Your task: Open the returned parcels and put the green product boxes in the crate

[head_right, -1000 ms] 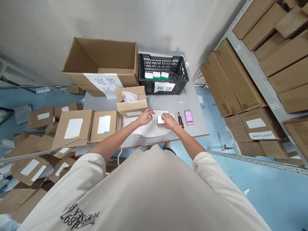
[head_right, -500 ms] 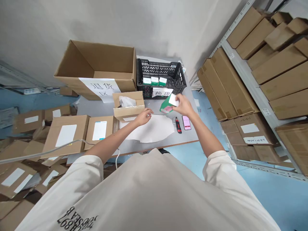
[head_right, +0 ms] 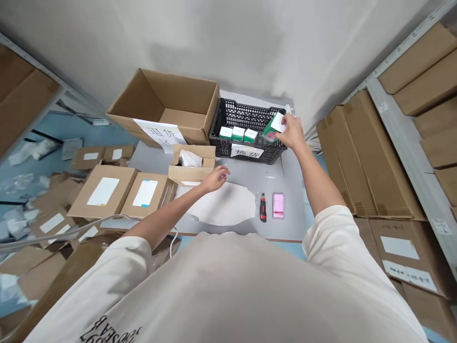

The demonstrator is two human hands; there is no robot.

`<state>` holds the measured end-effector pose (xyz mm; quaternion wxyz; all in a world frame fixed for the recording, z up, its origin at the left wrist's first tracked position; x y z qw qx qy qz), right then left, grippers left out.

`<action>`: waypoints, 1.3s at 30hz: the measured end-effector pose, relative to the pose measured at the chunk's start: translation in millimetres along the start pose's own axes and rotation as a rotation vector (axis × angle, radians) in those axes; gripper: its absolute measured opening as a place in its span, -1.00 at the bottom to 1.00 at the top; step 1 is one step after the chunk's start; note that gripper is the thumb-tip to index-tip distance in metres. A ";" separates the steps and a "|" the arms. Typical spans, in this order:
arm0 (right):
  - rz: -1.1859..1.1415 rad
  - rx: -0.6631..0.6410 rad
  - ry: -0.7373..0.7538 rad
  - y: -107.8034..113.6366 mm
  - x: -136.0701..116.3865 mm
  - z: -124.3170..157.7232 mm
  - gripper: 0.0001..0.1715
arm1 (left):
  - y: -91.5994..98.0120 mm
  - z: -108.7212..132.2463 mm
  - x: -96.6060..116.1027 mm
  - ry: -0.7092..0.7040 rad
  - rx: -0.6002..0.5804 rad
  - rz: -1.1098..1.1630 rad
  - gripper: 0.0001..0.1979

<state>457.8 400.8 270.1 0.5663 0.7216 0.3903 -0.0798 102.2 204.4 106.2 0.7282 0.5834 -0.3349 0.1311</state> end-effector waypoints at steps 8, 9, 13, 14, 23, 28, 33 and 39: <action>-0.128 -0.164 -0.025 -81.0 61.8 -22.9 -0.33 | -11.6 0.9 -8.6 0.100 0.024 -0.006 -0.67; -0.137 -0.185 -0.045 -91.3 68.6 -23.6 -0.33 | -12.6 0.4 -9.8 0.109 0.023 -0.009 -0.67; -0.141 -0.285 -0.153 -128.1 94.0 -23.2 -0.40 | -17.8 -4.2 -12.2 0.136 0.014 -0.013 -0.66; -0.142 -0.313 -0.176 -135.3 98.7 -22.5 -0.42 | -19.3 -5.7 -12.5 0.144 0.014 -0.012 -0.65; -0.170 -0.428 -0.151 -152.0 97.3 -16.7 -0.54 | -26.1 -14.3 -10.0 0.167 0.004 -0.014 -0.67; -0.184 -0.434 -0.089 -147.1 92.6 -9.8 -0.46 | -20.0 -12.6 -6.5 0.141 -0.008 -0.018 -0.67; -0.182 -0.385 -0.100 -143.7 93.0 -3.1 -0.49 | -15.5 -7.6 -7.7 0.140 -0.001 -0.031 -0.68; -0.198 -0.341 -0.032 -138.9 54.0 3.7 -0.52 | -9.5 3.6 -16.3 0.122 0.012 -0.030 -0.65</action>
Point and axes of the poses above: each hand's wrist, its own z-axis away from the middle knuckle, its own y-axis out of the back of the hand, x = y × z, the point moved 5 cm from there along -z, towards the middle knuckle, and after that the axes turned 14 degrees about -z, right-handed, at the moved point
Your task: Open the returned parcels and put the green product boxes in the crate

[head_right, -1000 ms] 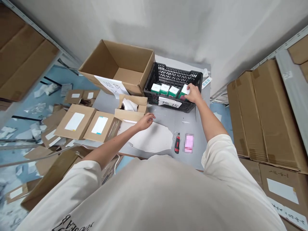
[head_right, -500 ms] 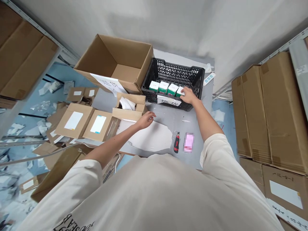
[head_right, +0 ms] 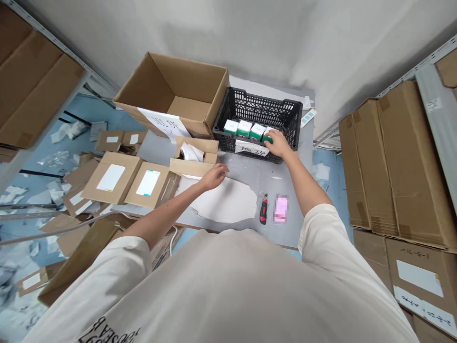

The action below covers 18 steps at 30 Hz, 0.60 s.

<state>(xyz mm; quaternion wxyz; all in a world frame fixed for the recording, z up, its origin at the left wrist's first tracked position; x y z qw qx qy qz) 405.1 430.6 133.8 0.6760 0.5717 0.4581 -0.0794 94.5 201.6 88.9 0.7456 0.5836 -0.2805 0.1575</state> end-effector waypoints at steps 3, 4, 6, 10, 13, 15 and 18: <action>-0.080 -0.012 0.070 -16.1 -42.3 5.2 -0.56 | 6.4 5.7 -8.3 -0.010 0.021 0.012 -0.63; -0.120 -0.022 0.092 -24.9 -57.6 7.2 -0.56 | 9.4 7.9 -12.0 -0.007 0.029 0.015 -0.62; -0.195 -0.049 0.112 -47.8 -85.7 11.3 -0.55 | 17.3 13.2 -21.3 0.005 0.049 0.009 -0.60; -0.272 -0.119 0.051 -110.7 -122.3 19.9 -0.61 | 41.8 29.5 -49.9 0.053 0.128 -0.043 -0.57; -0.324 -0.120 -0.089 -160.8 -133.1 28.0 -0.63 | 66.6 47.8 -79.7 0.128 0.207 -0.098 -0.59; -0.392 -0.098 -0.188 -190.8 -138.2 34.7 -0.67 | 84.3 62.0 -101.8 0.211 0.250 -0.155 -0.60; -0.508 -0.009 -0.318 -225.3 -146.3 45.0 -0.74 | 107.5 81.3 -133.0 0.341 0.275 -0.248 -0.52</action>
Point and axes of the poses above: each hand's wrist, its own z-axis away from the middle knuckle, its own y-axis out of the back of the hand, x = y × z, the point moved 5 cm from there along -z, towards the middle knuckle, and after that the axes turned 14 degrees about -z, right-handed, at the moved point
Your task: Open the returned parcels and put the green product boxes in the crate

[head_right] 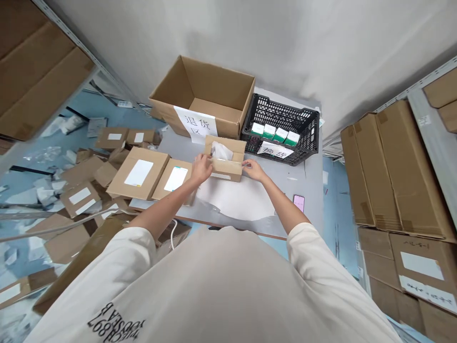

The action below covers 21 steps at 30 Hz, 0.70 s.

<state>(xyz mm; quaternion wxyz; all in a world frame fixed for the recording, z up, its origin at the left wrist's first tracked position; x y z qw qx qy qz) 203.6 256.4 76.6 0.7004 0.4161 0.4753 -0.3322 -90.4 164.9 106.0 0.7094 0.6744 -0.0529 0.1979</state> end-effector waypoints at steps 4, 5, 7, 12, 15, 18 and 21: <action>-0.095 0.105 -0.129 -30.4 10.2 14.1 -0.77 | 2.7 -3.8 -32.7 0.028 -0.086 -0.050 -0.44; -0.108 0.110 -0.171 -36.4 12.5 17.9 -0.76 | -0.9 -5.2 -37.0 0.019 -0.131 -0.043 -0.44; -0.128 0.125 -0.240 -45.5 15.8 25.7 -0.73 | -10.3 -7.3 -41.8 -0.006 -0.226 -0.022 -0.44; -0.102 0.233 -0.265 -47.5 10.9 40.3 -0.69 | -20.2 -6.6 -38.4 -0.107 -0.273 0.009 -0.35; -0.098 0.275 -0.231 -37.1 0.4 46.5 -0.70 | -11.7 -5.1 -32.5 -0.136 -0.206 0.035 -0.32; -0.060 0.297 -0.163 -20.3 -14.1 54.1 -0.70 | 0.7 -1.4 -24.3 -0.151 -0.156 0.074 -0.31; 0.025 0.283 -0.067 -5.3 -28.6 64.3 -0.70 | 12.9 8.3 -15.8 -0.157 -0.100 0.092 -0.30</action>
Point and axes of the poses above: each hand's wrist, its own z-axis away from the middle knuckle, its own y-axis out of the back of the hand, x = y × z, the point moved 5 cm from there along -z, towards the middle knuckle, and after that the axes turned 14 degrees about -z, right-handed, at the moved point
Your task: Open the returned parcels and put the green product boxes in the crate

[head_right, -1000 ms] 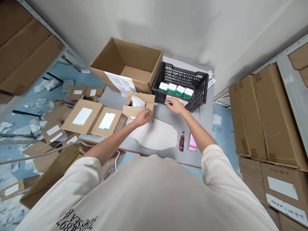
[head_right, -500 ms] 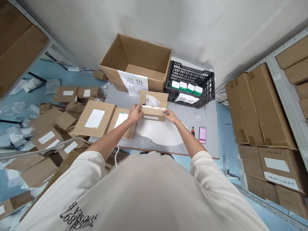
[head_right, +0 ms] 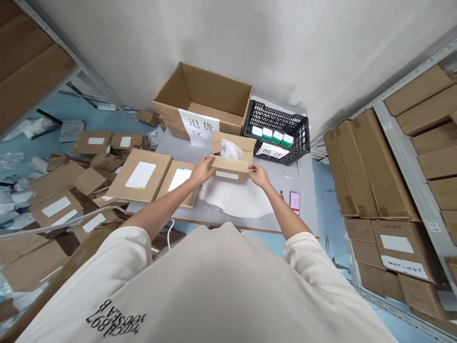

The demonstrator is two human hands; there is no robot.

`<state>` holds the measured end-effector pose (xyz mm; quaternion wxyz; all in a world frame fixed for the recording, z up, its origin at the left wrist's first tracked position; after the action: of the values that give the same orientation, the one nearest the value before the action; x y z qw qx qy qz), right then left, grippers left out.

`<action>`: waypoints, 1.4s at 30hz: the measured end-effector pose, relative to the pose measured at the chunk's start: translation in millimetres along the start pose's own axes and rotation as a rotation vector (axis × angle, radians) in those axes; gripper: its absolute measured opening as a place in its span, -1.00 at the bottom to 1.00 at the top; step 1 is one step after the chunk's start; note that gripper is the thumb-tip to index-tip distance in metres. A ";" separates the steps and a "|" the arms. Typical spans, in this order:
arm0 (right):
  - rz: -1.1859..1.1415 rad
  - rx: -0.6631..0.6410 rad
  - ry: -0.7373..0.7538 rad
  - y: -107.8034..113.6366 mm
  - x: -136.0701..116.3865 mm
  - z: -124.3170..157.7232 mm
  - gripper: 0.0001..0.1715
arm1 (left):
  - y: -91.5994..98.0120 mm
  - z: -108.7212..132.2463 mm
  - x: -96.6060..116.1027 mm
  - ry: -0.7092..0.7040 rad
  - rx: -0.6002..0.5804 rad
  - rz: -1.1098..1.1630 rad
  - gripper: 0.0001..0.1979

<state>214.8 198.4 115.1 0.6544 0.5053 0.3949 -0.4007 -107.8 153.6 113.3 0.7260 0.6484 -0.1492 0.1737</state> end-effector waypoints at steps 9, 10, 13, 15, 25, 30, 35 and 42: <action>0.121 -0.112 0.230 8.8 -19.4 24.1 -0.69 | 19.8 61.7 16.9 0.082 0.177 -0.146 -0.33; 0.128 -0.124 0.251 5.1 -23.9 25.3 -0.68 | 23.2 69.6 15.7 0.093 0.197 -0.157 -0.33; 0.142 -0.157 0.335 -9.8 -47.4 26.2 -0.68 | 34.0 92.7 8.2 0.130 0.259 -0.174 -0.34; 0.150 -0.170 0.420 -18.8 -72.0 24.7 -0.69 | 40.5 105.7 2.2 0.143 0.296 -0.166 -0.35; 0.236 -0.223 0.651 -65.1 -193.9 9.7 -0.68 | 110.5 131.9 -39.9 0.193 0.562 -0.062 -0.37; 0.200 -0.340 0.646 -177.6 -209.0 15.8 -0.70 | 154.5 180.1 -106.6 0.365 0.599 -0.075 -0.35; 0.176 -0.501 0.683 -314.2 -222.6 36.6 -0.67 | 181.8 258.7 -189.0 0.575 0.657 -0.104 -0.39; 0.133 -0.755 0.691 -467.7 -226.2 76.3 -0.35 | 176.6 348.0 -283.5 0.732 0.663 -0.043 -0.31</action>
<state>-291.6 73.4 175.9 0.6467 0.3609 0.6719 0.0025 -437.3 -191.3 185.1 0.4889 0.7439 0.1920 0.4132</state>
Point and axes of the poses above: each hand's wrist, its own z-axis away from the middle knuckle, its own y-axis out of the back of the hand, x = y × z, the point moved 5 cm from there along -z, towards the middle knuckle, and after that the axes turned 14 degrees about -z, right-handed, at the moved point
